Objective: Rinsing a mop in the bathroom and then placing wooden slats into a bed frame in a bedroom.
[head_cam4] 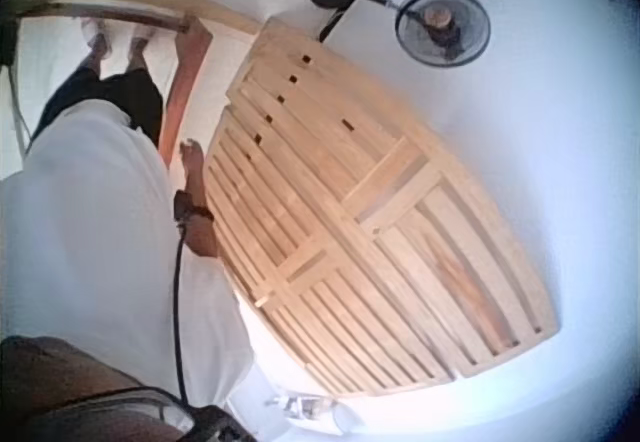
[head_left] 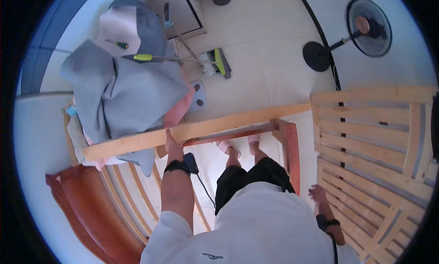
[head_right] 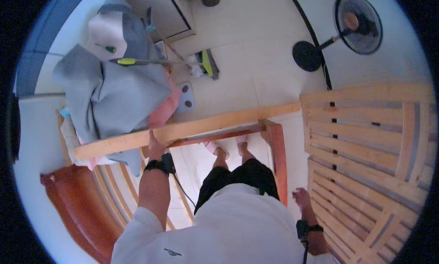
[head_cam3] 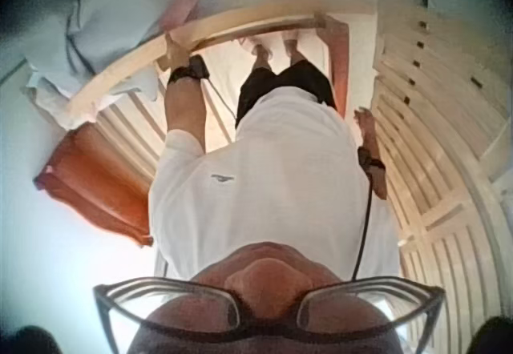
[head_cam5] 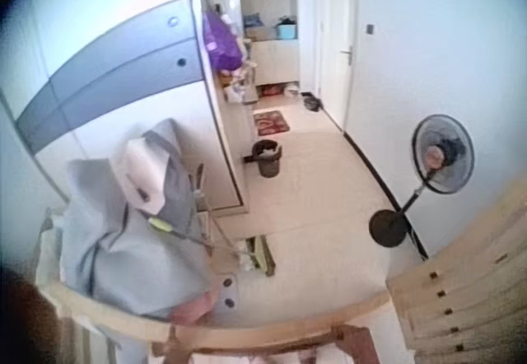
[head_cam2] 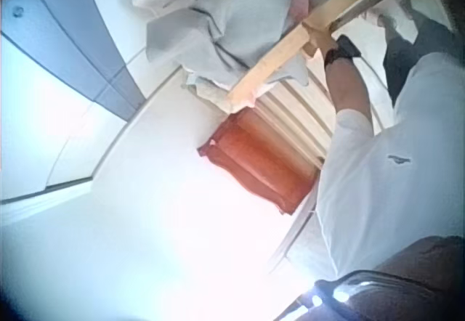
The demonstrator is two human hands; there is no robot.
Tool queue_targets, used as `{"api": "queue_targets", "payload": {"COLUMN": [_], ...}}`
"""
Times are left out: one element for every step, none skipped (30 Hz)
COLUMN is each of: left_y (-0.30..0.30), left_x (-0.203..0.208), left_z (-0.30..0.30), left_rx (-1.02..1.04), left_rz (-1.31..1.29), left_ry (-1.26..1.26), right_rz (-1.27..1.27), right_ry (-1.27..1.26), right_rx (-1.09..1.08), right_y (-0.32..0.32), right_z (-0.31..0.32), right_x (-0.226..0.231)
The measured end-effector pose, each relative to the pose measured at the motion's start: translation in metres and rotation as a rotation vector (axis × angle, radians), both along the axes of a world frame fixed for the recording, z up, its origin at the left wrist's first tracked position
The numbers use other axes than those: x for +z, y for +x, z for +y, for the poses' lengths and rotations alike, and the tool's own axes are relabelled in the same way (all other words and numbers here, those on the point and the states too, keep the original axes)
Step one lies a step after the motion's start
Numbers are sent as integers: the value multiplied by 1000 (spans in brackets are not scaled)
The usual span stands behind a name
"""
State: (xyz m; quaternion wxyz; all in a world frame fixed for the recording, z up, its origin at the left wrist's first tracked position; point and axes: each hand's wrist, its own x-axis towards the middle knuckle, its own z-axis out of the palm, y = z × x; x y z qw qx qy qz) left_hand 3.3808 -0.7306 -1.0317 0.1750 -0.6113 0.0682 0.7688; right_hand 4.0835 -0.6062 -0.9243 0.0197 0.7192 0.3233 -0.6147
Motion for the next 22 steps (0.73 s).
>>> {"api": "queue_targets", "payload": {"left_y": [1, 2, 6, 7, 5, 1, 0, 1, 0, -2, -6, -11, -17, -4, 2, 0, 1, 2, -2, -11, -32, -27], "left_x": [-4, -13, -20, -28, -35, -41, -50, -60, -68, -78, -90, -100, -106, -82, -36, -34, -52, -77, -108, -135, -154, -159], "left_z": [-3, -4, 7, 13, 19, 23, 24, 23, 18, 9, -3, -17, -32, 5, 32, 27, 15, 2, -16, -30, -63, -53], "left_rx": [612, 1202, 1341, 1439, 1558, 1673, 1790, 1885, 1968, 2034, 2077, 2085, 1996, 1637, 1245, 1321, 1540, 1776, 2015, 2168, 2255, 2245], "left_rz": [-279, -554, -631, -591, -557, -527, -489, -466, -428, -381, -330, -281, -287, -505, -654, -685, -643, -565, -437, -331, -204, -231], "left_ry": [367, 733, 838, 888, 948, 1019, 1088, 1158, 1234, 1309, 1377, 1423, 1384, 1069, 790, 794, 839, 911, 1031, 1139, 1242, 1240], "right_rz": [36, -136, -160, -170, -220, -271, -257, -271, -240, -207, -178, -147, -118, -108, -13, -20, -39, -61, -59, -38, 14, 8], "right_ry": [-108, -9, -1, 4, -11, -25, -16, -9, 27, 67, 83, 87, 92, 118, 181, 195, 179, 160, 170, 181, 175, 189], "right_rx": [-154, 38, -1, 18, 27, 35, 56, 66, 50, 30, 76, 100, 120, 62, 68, 54, 85, 117, 116, 137, 180, 164], "right_y": [18, 5, 18, 23, 25, 27, 11, -6, -24, -37, -38, -59, -84, -78, -71, -82, -97, -106, -106, -104, -103, -95], "right_z": [0, -3, -9, -13, -15, -13, -11, -11, -10, -9, -11, -9, -7, -20, -29, -29, -27, -30, -35, -40, -40, -46], "right_x": [-8, 9, 9, 11, 18, 24, 38, 49, 55, 59, 52, 60, 68, 64, 58, 62, 63, 67, 68, 63, 53, 47]}}
